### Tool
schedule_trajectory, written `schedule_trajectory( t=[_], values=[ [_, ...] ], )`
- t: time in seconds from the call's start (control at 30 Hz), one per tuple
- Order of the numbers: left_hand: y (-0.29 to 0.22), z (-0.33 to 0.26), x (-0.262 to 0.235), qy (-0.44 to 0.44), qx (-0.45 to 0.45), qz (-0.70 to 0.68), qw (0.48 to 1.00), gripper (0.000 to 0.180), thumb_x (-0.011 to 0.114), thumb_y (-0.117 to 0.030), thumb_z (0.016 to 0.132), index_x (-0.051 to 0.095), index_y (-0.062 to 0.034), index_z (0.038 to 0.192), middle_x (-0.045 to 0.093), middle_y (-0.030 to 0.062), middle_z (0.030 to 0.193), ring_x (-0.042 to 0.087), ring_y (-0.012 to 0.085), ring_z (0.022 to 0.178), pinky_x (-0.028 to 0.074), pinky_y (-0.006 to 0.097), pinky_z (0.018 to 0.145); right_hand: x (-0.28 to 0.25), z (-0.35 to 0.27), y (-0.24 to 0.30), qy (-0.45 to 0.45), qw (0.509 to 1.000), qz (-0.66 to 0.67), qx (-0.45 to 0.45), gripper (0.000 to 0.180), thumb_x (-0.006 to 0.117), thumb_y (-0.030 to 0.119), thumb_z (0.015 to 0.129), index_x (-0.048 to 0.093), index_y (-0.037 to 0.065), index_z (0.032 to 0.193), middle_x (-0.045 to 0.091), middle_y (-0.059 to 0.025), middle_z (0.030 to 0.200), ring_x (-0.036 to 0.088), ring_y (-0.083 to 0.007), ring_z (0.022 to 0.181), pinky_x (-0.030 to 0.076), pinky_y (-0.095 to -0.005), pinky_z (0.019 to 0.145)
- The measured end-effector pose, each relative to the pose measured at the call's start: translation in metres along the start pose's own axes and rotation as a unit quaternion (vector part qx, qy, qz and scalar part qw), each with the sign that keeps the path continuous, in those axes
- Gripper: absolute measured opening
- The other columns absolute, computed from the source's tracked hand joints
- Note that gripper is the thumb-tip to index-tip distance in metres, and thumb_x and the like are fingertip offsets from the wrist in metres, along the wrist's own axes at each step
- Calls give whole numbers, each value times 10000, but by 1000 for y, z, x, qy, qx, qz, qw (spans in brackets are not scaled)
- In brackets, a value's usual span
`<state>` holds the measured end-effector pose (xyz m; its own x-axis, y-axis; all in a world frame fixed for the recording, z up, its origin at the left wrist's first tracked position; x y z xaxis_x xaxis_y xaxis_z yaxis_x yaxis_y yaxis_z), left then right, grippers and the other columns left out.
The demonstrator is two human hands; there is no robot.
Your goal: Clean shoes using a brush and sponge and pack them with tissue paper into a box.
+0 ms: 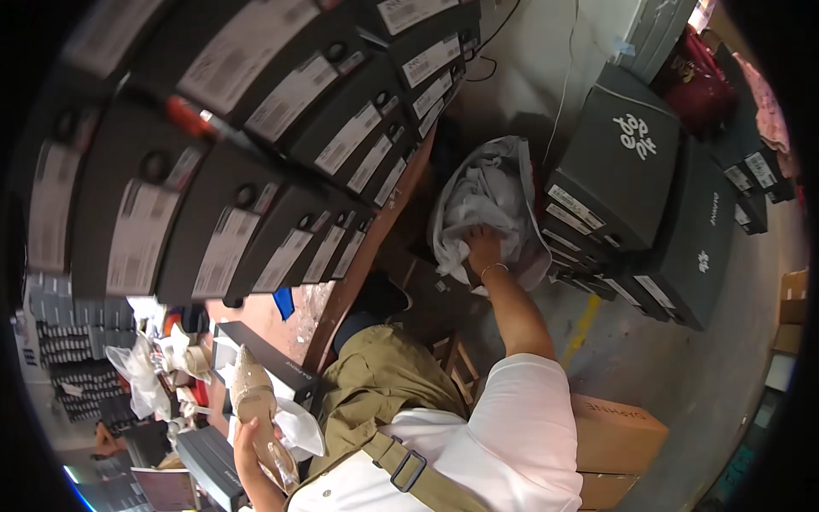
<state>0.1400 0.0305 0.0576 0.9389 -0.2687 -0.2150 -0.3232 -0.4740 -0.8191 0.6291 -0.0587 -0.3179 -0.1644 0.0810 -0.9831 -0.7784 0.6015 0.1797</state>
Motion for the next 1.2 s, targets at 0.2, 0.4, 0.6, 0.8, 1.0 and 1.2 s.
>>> schedule_trajectory(
  t=[0.2,0.4,0.6,0.8,1.0,1.2],
  values=[
    [-22,7,36,-19,-35,18,999,369,568,-192,861,523,18,1161,632,156,874,625,236,689,509,324,584,72,22,-32,88,994,24,54,392,614,230,791,624,214,1183,530,-74,1258,417,-292,1243,319,-486,1037],
    [-36,26,71,-47,-82,49,994,362,573,-205,866,534,12,1153,639,153,893,633,237,712,520,329,609,125,41,-27,198,974,1,107,334,533,123,817,680,165,1114,543,-82,1266,462,-317,1198,320,-465,1062],
    [-26,30,57,-49,-85,11,995,355,577,-218,872,544,6,1145,647,151,912,642,238,735,531,333,635,110,53,-26,273,956,-13,104,320,548,111,803,676,68,1093,566,-129,1252,456,-309,1228,373,-414,1031],
    [5,27,26,-48,-82,-178,979,349,581,-231,877,555,0,1137,654,149,931,650,239,758,542,338,660,91,39,-35,248,964,21,-89,263,544,132,813,699,36,1002,638,-200,1115,579,-350,1103,465,-417,931],
    [66,48,-18,-3,-82,-357,931,348,600,-285,884,593,-19,1107,671,128,998,667,226,852,561,356,756,-99,9,16,162,977,-38,-135,226,522,113,860,658,-26,976,678,-184,983,649,-362,927,525,-426,780],
    [23,54,3,62,141,-235,960,421,546,-306,919,490,-41,1241,645,104,1067,635,174,865,534,321,738,-312,-97,301,165,732,495,-437,440,535,199,924,504,-53,1283,535,-195,1299,486,-324,1247,339,-418,1072]
  ],
)
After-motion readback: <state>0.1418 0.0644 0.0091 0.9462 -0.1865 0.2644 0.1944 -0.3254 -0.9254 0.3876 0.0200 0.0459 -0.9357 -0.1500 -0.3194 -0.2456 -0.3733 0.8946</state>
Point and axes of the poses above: each hand's wrist, its own z-axis towards the middle knuckle, its own x-axis out of the palm, y = z × x, the point moved 4 cm from there along z, towards the middle knuckle
